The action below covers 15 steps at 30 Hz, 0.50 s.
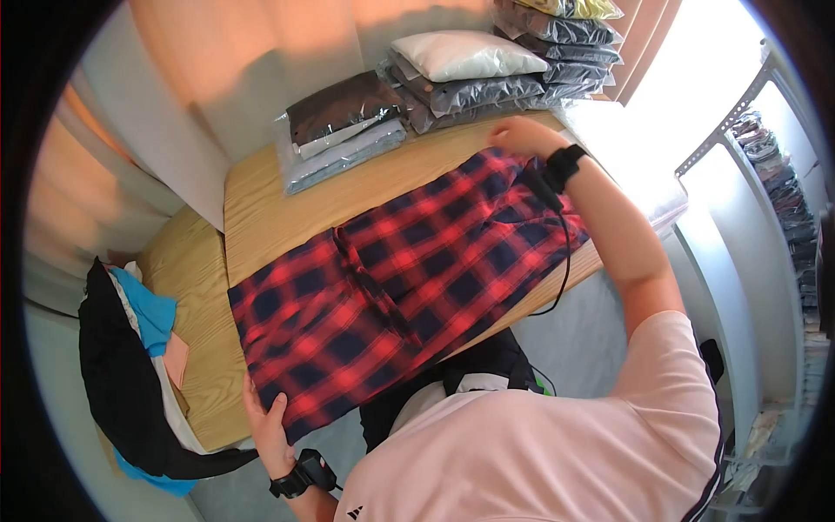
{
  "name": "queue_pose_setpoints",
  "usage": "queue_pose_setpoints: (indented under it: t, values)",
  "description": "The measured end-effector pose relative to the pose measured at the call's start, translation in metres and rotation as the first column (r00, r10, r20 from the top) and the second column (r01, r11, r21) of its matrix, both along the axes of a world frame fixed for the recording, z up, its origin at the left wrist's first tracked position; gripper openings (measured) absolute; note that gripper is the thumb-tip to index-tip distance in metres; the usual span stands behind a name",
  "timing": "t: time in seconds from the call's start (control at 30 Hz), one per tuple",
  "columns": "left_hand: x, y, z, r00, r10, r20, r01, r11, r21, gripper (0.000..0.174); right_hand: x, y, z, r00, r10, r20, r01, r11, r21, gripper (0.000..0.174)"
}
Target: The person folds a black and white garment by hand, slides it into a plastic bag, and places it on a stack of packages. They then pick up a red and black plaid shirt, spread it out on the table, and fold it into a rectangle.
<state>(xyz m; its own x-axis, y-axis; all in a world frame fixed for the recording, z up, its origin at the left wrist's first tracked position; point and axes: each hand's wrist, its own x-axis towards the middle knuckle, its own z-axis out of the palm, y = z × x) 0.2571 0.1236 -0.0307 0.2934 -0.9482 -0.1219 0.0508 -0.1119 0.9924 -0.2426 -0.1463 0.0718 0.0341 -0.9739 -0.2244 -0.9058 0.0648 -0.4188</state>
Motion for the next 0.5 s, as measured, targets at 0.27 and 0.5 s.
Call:
queue_pose_setpoints:
  t: [0.27,0.5]
  values:
    - [0.006,-0.002,-0.009,0.999,-0.006,-0.034,0.004,0.999,-0.052,0.070,-0.108,-0.053,-0.059,0.953,-0.251,0.169,0.244,0.968,0.063,0.040]
    - [0.000,-0.003,0.000,1.000,0.018,-0.011,-0.018,1.000,-0.003,0.071,-0.152,-0.067,-0.071,0.955,-0.115,0.273,0.079,0.987,0.140,0.043]
